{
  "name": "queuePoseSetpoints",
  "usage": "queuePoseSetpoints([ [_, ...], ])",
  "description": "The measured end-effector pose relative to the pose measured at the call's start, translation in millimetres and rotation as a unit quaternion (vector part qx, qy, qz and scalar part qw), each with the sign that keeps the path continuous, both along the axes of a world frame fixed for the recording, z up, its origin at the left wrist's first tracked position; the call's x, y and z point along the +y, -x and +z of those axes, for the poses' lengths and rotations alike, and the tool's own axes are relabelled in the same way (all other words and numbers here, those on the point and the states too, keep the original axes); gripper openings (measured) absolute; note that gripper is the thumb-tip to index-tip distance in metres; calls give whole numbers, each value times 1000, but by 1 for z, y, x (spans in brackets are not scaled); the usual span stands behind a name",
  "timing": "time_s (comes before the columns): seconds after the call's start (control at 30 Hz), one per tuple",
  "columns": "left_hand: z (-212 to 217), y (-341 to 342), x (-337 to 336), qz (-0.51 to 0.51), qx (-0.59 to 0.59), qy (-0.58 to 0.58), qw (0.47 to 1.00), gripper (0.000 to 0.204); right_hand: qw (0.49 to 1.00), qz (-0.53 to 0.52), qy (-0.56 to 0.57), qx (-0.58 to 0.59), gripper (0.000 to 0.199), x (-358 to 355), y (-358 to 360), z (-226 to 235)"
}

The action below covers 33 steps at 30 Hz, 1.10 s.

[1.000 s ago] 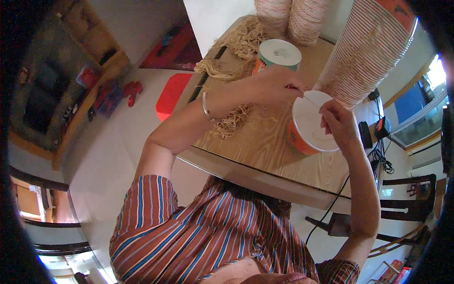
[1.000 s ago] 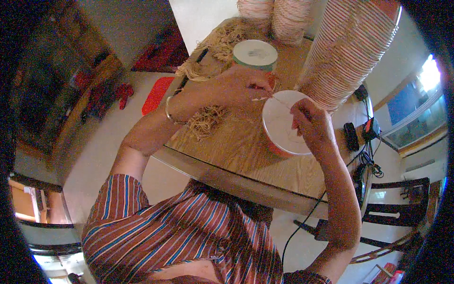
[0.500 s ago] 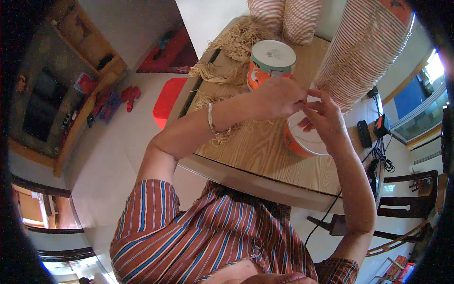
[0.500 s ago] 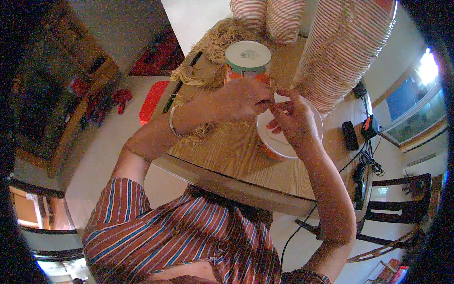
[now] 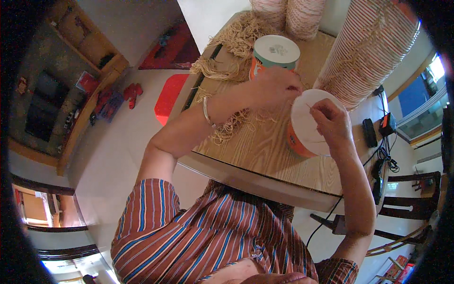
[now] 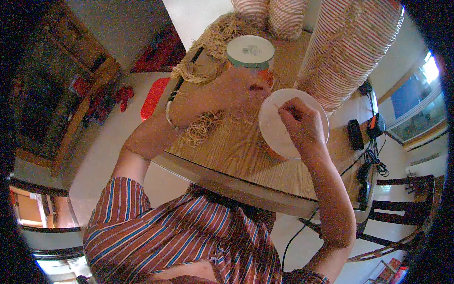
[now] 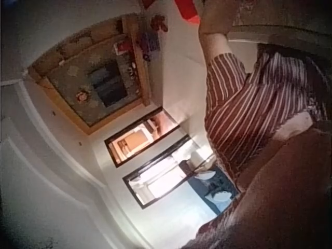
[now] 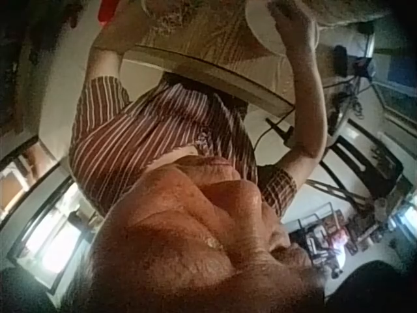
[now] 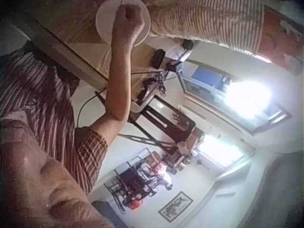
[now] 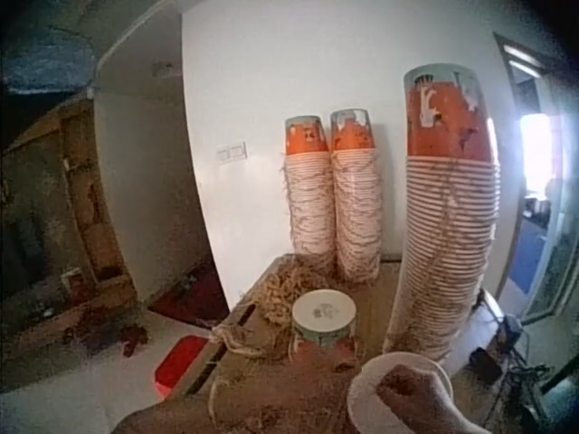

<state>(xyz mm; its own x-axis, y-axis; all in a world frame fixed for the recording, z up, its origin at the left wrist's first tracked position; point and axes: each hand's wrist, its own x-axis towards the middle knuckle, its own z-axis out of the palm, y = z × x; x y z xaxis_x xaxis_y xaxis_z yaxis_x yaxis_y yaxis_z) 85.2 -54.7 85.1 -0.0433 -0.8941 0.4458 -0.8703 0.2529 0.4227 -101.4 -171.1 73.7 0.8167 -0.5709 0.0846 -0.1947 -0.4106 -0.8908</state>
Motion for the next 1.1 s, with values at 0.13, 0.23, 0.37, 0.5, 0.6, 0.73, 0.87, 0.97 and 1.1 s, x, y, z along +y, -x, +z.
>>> queuePoseSetpoints([
  [0.13,-24,-12,-15,66,70,2,995,27,993,-7,-113,-11,10,4,8,6],
  [0.23,-39,-9,-25,34,113,10,993,29,984,16,-171,-46,10,6,12,6],
  [0.37,-32,2,-19,36,198,-80,976,29,981,14,-188,-37,11,7,19,5],
  [0.5,-27,13,-9,78,148,-137,976,29,969,26,-244,-34,12,11,30,13],
  [0.6,-21,20,2,75,120,-251,958,26,955,72,-286,-23,13,7,39,10],
  [0.73,-13,28,13,99,120,-138,978,38,946,73,-316,-13,13,13,44,15],
  [0.87,17,48,23,40,230,-96,968,58,944,77,-317,-44,13,22,46,19],
  [0.97,24,54,26,38,273,-260,925,63,950,93,-294,-54,13,25,46,17],
  [1.1,19,54,28,-26,309,-246,918,63,950,104,-288,-60,13,29,45,18],
])
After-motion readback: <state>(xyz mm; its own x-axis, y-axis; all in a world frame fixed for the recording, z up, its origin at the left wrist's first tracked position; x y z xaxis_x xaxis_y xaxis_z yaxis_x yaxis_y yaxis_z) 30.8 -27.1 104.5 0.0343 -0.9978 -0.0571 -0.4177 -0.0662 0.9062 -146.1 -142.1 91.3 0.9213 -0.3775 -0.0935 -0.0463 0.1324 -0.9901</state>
